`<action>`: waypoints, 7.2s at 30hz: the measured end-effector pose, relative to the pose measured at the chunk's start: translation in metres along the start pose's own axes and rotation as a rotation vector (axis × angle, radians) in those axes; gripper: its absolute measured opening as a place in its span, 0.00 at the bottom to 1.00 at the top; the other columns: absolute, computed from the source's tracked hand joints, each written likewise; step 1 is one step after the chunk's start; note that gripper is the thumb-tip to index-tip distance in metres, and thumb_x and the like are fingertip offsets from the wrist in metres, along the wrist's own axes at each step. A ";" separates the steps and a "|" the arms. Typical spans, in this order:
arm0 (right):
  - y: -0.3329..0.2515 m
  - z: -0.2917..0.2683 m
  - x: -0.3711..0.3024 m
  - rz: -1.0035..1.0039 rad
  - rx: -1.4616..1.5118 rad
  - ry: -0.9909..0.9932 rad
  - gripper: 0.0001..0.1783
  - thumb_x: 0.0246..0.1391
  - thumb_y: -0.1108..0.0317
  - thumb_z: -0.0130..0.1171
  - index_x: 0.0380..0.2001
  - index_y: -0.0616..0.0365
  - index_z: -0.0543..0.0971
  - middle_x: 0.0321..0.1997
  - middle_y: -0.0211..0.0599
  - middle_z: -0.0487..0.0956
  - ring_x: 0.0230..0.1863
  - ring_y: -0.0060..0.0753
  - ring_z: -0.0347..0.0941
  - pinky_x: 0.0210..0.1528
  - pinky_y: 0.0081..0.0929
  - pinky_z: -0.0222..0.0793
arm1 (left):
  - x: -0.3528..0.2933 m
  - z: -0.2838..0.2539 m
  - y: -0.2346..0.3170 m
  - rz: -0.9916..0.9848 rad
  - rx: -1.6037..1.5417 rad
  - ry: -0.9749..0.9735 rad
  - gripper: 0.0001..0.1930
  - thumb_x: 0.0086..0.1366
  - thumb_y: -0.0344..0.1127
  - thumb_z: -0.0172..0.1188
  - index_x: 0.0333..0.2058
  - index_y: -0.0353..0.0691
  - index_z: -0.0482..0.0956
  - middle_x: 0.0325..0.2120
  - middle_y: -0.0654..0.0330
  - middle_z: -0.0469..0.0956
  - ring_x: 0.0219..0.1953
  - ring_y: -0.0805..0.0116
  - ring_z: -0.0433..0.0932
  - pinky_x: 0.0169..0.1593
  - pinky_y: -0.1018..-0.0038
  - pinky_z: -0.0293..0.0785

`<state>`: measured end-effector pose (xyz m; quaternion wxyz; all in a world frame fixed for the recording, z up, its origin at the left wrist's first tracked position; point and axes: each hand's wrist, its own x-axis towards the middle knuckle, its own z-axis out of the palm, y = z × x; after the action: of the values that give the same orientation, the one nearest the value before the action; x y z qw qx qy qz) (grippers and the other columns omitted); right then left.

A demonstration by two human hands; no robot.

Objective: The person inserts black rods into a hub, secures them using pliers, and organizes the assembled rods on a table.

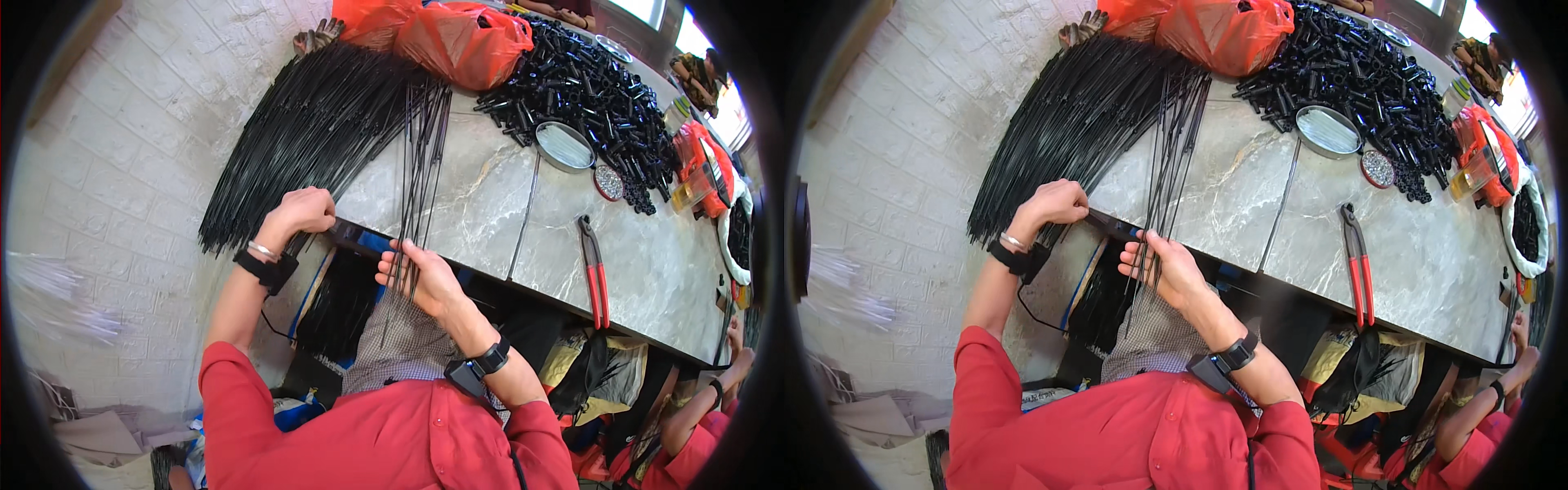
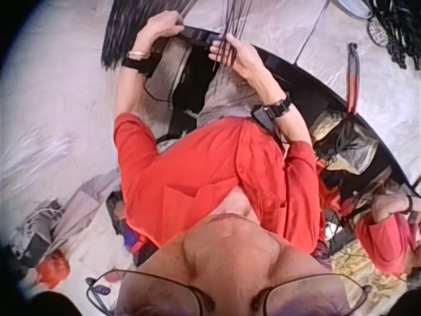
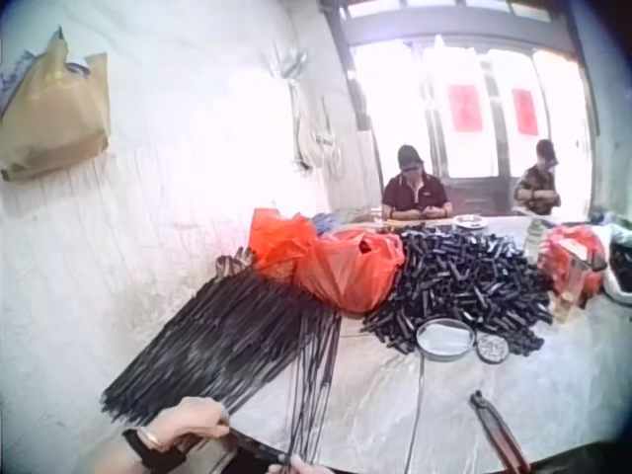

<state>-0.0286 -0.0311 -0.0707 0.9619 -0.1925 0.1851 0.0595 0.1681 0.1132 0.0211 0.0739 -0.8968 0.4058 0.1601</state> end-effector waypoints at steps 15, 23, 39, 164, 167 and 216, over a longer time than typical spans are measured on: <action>-0.055 0.011 -0.050 -0.045 -0.245 -0.065 0.11 0.66 0.63 0.43 0.43 0.58 0.67 0.20 0.21 0.58 0.17 0.16 0.53 0.19 0.21 0.57 | 0.156 0.004 0.002 0.147 0.382 0.447 0.30 0.69 0.48 0.40 0.65 0.41 0.54 0.68 0.62 0.48 0.70 0.64 0.45 0.68 0.50 0.40; -0.118 0.056 -0.122 -0.158 -0.268 -0.065 0.13 0.66 0.63 0.44 0.45 0.61 0.68 0.19 0.20 0.58 0.13 0.12 0.53 0.13 0.16 0.51 | 0.159 0.002 -0.010 0.115 0.320 0.451 0.28 0.71 0.50 0.38 0.67 0.49 0.52 0.69 0.67 0.46 0.70 0.67 0.44 0.69 0.50 0.38; -0.095 0.027 -0.165 -0.445 -0.528 -0.088 0.17 0.69 0.59 0.39 0.48 0.61 0.68 0.19 0.21 0.56 0.15 0.11 0.46 0.14 0.13 0.43 | 0.002 -0.068 0.176 0.604 -1.354 0.172 0.12 0.66 0.38 0.57 0.35 0.33 0.79 0.24 0.61 0.79 0.24 0.77 0.76 0.29 0.81 0.73; -0.031 0.000 -0.257 -0.421 -0.591 -0.075 0.10 0.68 0.64 0.42 0.41 0.59 0.69 0.20 0.23 0.62 0.15 0.10 0.49 0.14 0.13 0.44 | -0.046 -0.027 0.209 0.996 -1.097 0.716 0.56 0.40 0.35 0.78 0.65 0.37 0.51 0.53 0.51 0.68 0.58 0.63 0.66 0.57 0.66 0.65; -0.029 0.001 -0.262 -0.345 -0.598 -0.089 0.11 0.68 0.63 0.42 0.42 0.59 0.69 0.21 0.24 0.63 0.15 0.11 0.50 0.15 0.14 0.46 | -0.042 -0.034 0.229 0.952 -1.268 0.605 0.52 0.43 0.29 0.76 0.64 0.37 0.52 0.45 0.55 0.75 0.51 0.68 0.73 0.52 0.72 0.71; -0.058 0.025 -0.264 -0.537 -0.592 0.060 0.15 0.66 0.68 0.45 0.50 0.66 0.71 0.21 0.26 0.66 0.15 0.10 0.51 0.15 0.12 0.43 | -0.002 0.021 0.236 0.992 -1.235 -0.081 0.11 0.63 0.28 0.59 0.43 0.31 0.78 0.33 0.60 0.82 0.38 0.75 0.79 0.46 0.78 0.75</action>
<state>-0.2538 -0.0860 0.0705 0.8404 -0.5045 0.1309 -0.1487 -0.0156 -0.0356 0.0019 -0.5022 -0.4835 0.5929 0.4030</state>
